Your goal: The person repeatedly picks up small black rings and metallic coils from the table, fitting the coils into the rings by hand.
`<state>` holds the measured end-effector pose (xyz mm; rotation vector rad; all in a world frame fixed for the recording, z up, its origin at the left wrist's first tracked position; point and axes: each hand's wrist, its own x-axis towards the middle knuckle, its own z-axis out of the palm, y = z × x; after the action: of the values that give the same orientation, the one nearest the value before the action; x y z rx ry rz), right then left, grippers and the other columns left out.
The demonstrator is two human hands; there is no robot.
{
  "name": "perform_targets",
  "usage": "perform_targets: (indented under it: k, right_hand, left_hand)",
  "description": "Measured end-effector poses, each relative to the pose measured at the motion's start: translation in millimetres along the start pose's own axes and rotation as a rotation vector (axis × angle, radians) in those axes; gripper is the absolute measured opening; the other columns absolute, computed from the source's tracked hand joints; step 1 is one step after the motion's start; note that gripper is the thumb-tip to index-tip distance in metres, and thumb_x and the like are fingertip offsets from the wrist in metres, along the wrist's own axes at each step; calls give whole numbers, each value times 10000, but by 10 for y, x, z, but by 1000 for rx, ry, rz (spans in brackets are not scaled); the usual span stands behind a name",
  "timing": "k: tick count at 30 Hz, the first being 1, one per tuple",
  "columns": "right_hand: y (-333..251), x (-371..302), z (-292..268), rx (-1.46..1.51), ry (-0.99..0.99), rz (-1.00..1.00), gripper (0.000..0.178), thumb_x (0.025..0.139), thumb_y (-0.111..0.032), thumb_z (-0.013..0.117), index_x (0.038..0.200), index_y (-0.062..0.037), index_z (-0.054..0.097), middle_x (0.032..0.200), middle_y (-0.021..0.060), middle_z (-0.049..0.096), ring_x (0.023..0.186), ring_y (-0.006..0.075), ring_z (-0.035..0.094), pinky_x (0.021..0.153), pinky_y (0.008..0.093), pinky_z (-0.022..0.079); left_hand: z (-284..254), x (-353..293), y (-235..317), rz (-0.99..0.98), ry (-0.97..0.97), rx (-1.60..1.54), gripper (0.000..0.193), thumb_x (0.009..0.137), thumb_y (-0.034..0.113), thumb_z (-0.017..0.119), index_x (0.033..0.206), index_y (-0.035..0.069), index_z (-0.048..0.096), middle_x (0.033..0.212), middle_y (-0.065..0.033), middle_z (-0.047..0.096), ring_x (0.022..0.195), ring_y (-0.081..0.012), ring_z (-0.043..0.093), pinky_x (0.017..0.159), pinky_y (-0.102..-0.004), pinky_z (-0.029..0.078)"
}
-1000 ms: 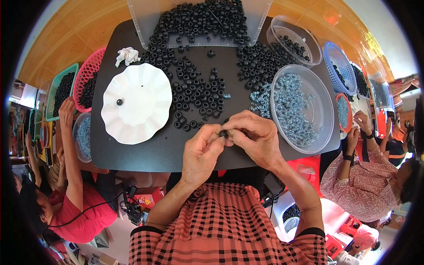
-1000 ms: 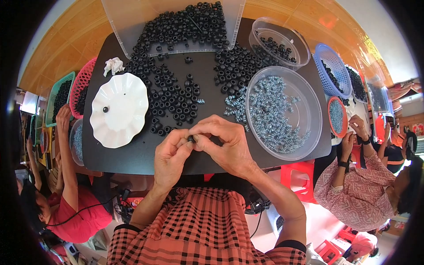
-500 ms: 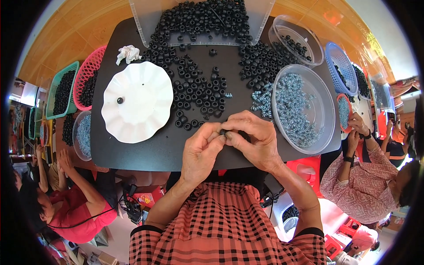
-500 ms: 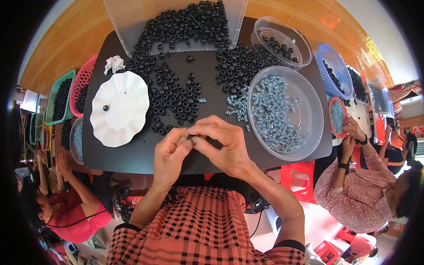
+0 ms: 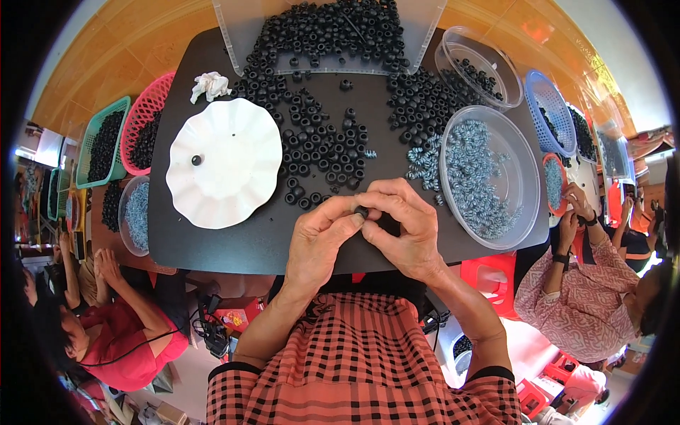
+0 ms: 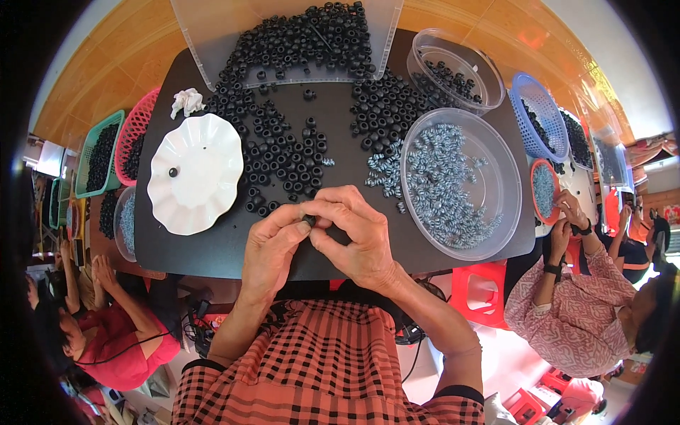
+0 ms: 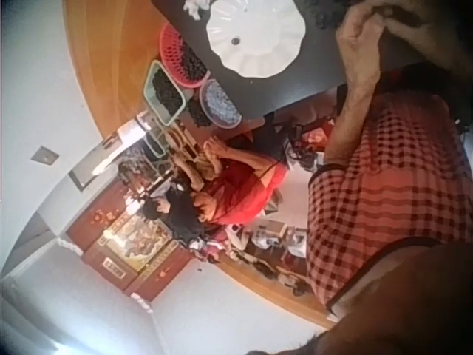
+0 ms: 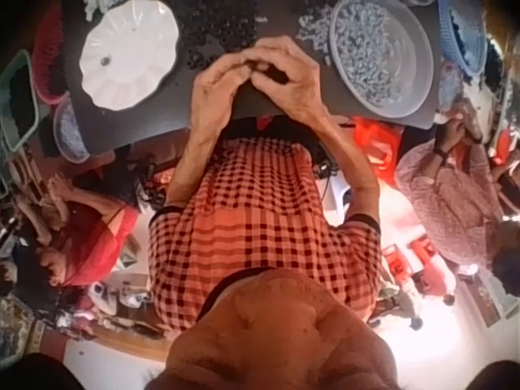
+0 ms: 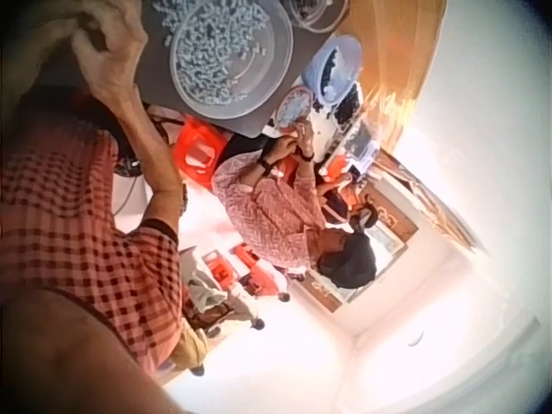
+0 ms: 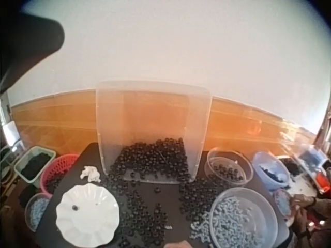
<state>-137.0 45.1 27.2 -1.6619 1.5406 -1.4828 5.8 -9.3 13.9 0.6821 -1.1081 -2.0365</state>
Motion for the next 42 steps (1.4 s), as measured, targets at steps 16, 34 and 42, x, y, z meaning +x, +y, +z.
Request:
perform_targets:
  k: [16,34,42]
  right_hand:
    - [-3,18,25,-141,63,-127,366,660,74,716,1000,-55,675,952,55,627,774,168,565,645,269,494]
    - [48,1,74,-325,78,-244,413,647,64,720,1051,15,647,970,111,631,781,227,591,653,300,494]
    - [30,-11,85,-341,72,-310,399,648,61,715,1039,15,648,977,115,641,825,239,599,672,322,503]
  left_hand:
    - [-16,14,55,-68,-70,-154,222,930,2,464,1092,-65,600,997,-114,645,940,-146,610,865,-259,486]
    - [-40,12,23,-113,-22,-174,207,928,18,492,1087,-48,606,958,-44,620,883,-77,568,806,-205,468]
    - [-86,33,52,-193,-77,-155,192,940,59,508,1083,-22,608,941,-1,596,844,-40,529,752,-184,444]
